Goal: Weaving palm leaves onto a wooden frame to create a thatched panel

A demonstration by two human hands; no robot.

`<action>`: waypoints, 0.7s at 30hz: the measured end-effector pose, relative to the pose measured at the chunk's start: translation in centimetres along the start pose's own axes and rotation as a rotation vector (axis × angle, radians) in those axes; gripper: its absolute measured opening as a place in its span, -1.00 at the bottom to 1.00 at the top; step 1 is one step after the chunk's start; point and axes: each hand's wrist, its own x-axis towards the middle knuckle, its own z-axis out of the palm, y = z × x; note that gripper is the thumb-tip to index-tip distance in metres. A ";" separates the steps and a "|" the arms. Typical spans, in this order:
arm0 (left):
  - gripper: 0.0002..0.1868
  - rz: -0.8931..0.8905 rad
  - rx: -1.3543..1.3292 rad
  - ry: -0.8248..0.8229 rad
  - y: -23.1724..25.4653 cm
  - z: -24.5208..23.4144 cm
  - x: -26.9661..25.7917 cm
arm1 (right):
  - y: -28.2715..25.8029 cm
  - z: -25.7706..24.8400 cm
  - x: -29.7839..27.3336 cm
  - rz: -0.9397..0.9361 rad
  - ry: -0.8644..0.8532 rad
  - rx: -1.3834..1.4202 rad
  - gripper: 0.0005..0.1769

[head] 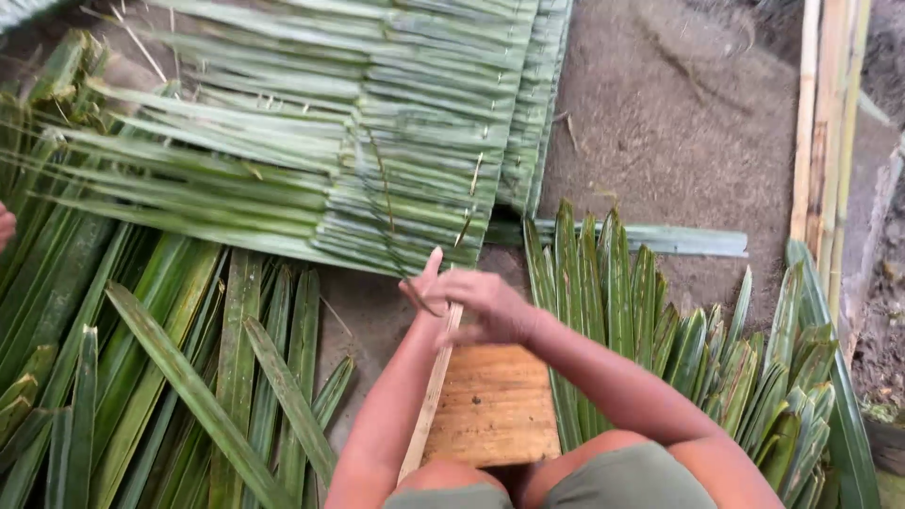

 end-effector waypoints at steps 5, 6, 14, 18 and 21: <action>-0.56 0.254 0.234 0.137 -5.2 -1.0 4.9 | 6.7 2.2 -5.0 0.051 -0.067 -0.281 -0.78; -0.56 0.239 0.248 0.152 -4.4 -0.9 3.9 | 6.4 2.9 -5.6 0.069 -0.074 -0.264 -0.78; -0.36 0.324 0.019 0.083 -4.9 -0.7 3.5 | -5.4 1.9 -0.1 -0.259 0.102 -0.282 -0.77; -0.45 0.446 0.048 0.058 -7.1 -1.8 5.8 | -5.1 0.0 1.4 -0.201 0.121 -0.063 -0.69; -0.33 0.102 0.189 0.170 -4.3 -2.8 2.5 | -0.4 0.6 1.4 0.063 -0.069 0.165 -0.26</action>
